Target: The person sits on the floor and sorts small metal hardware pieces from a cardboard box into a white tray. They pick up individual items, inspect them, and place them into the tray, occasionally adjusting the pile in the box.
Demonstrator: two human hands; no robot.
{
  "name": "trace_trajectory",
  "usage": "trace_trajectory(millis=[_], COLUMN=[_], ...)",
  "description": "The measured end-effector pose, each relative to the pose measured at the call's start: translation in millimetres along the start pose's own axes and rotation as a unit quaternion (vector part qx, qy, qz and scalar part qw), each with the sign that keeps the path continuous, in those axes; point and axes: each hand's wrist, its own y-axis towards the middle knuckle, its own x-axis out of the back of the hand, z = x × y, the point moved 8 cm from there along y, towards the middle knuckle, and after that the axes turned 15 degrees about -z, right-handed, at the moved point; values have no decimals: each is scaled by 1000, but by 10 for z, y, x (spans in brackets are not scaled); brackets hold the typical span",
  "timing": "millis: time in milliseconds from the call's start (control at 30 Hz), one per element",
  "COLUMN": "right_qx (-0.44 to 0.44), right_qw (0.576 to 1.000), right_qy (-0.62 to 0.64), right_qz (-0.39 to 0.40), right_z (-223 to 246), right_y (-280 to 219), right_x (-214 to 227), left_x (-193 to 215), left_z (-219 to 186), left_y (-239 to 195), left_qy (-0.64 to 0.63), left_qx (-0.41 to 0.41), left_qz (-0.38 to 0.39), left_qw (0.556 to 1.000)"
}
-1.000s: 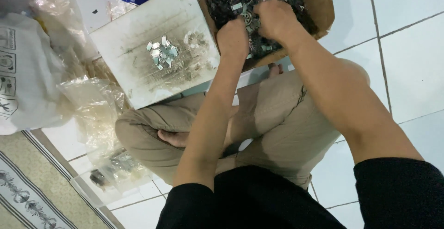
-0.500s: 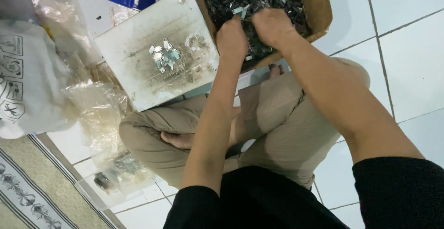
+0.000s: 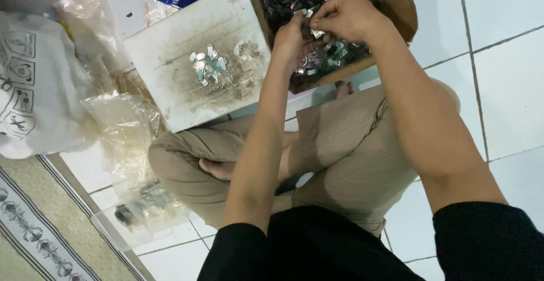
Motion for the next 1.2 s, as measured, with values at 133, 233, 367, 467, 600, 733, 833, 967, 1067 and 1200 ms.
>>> trace_trajectory(millis=[133, 233, 367, 467, 600, 733, 833, 967, 1067, 1200], right_qx=[44, 121, 36, 29, 126, 202, 216, 243, 203, 18], right_qw=[999, 990, 987, 977, 941, 906, 898, 890, 905, 970], right_qy=[-30, -18, -100, -187, -300, -356, -374, -381, -369, -241], right_qz=[5, -65, -117, -98, -94, -107, -85, -70, -58, -39], right_z=[39, -101, -537, -665, -742, -713, -609, -595, -584, -595], right_y=[-58, 60, 184, 280, 380, 382, 340, 294, 285, 239], right_x=[14, 213, 257, 75, -148, -265, -317, -419, -401, -216], left_x=[-33, 26, 119, 56, -28, -33, -44, -48, -75, -120], left_z=[-6, -82, -175, -118, 33, 135, 140, 176, 216, 212], left_y=[-1, -111, -57, -69, -63, 188, 213, 277, 326, 264], left_qy=[-50, 37, 193, 378, 619, 650, 659, 645, 669, 707], left_qx=[27, 32, -138, -265, -356, -413, -387, -438, -424, -393], left_qz=[7, -44, -75, -78, -89, -116, -108, -126, -117, -87], left_qw=[998, 998, 969, 884, 694, 627, 636, 614, 599, 581])
